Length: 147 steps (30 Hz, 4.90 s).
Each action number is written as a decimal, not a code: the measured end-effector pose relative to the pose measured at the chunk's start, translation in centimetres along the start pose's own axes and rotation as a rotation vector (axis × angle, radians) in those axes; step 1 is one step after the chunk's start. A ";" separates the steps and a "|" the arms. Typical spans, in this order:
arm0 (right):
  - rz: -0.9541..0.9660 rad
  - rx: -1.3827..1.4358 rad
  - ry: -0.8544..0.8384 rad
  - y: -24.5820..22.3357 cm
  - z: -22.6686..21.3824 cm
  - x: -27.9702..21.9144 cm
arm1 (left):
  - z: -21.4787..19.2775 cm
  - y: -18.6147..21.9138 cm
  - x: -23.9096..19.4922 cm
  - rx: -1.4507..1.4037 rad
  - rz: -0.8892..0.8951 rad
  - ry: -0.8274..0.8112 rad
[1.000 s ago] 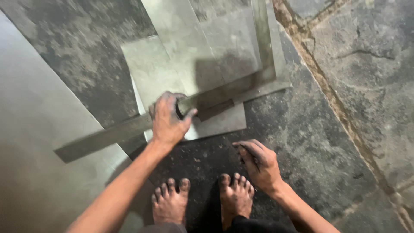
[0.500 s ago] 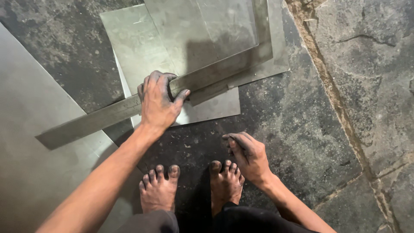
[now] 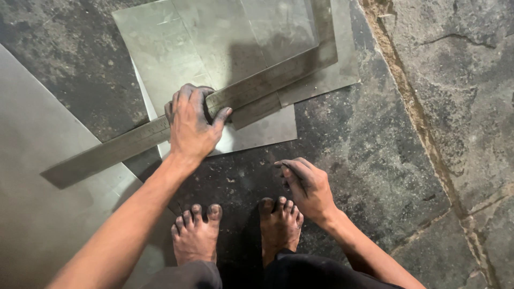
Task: The person marks lines on metal sheets using a square ruler and a marking tool, moving the ruler to different positions on several overlapping metal plates.
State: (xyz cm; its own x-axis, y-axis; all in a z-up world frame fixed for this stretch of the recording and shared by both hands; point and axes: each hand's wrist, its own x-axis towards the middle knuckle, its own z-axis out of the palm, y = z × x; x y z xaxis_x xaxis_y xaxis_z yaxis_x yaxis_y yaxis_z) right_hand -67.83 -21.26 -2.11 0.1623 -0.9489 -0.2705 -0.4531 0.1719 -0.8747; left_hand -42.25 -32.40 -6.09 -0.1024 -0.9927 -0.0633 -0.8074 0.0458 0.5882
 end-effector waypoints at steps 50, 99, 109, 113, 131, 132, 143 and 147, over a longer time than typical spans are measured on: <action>0.462 -0.043 -0.030 -4.3 6.4 10.1 | -12.2 -4.0 -5.4 -0.218 -0.288 0.398; 0.147 -0.109 0.104 -1.3 1.2 -0.4 | -0.7 1.9 -2.1 -0.067 0.072 -0.151; 0.170 -0.111 0.095 -1.6 1.7 -0.2 | -0.1 1.5 -2.1 -0.080 0.081 -0.139; 0.161 -0.120 0.077 -1.1 2.1 -0.2 | -0.3 2.0 -2.1 -0.045 0.060 -0.166; 0.084 -0.325 0.041 0.5 3.6 0.4 | 0.1 1.9 -2.7 0.013 0.141 -0.138; 0.093 -0.302 0.061 0.4 3.4 0.4 | 0.1 1.9 -2.7 0.031 0.154 -0.136; -0.141 -0.273 0.377 3.0 1.8 3.2 | 0.0 1.7 -2.8 0.012 0.164 -0.142; -0.092 -0.335 0.405 4.1 2.9 3.9 | 0.2 1.9 -2.6 -0.012 0.106 -0.144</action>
State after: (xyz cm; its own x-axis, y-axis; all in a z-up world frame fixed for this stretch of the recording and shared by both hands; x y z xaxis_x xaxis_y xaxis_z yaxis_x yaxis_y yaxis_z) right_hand -66.57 -23.47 -7.92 -0.1069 -0.9936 0.0362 -0.7191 0.0521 -0.6930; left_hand -43.66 -29.72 -4.97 -0.2697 -0.9561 -0.1149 -0.7809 0.1473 0.6070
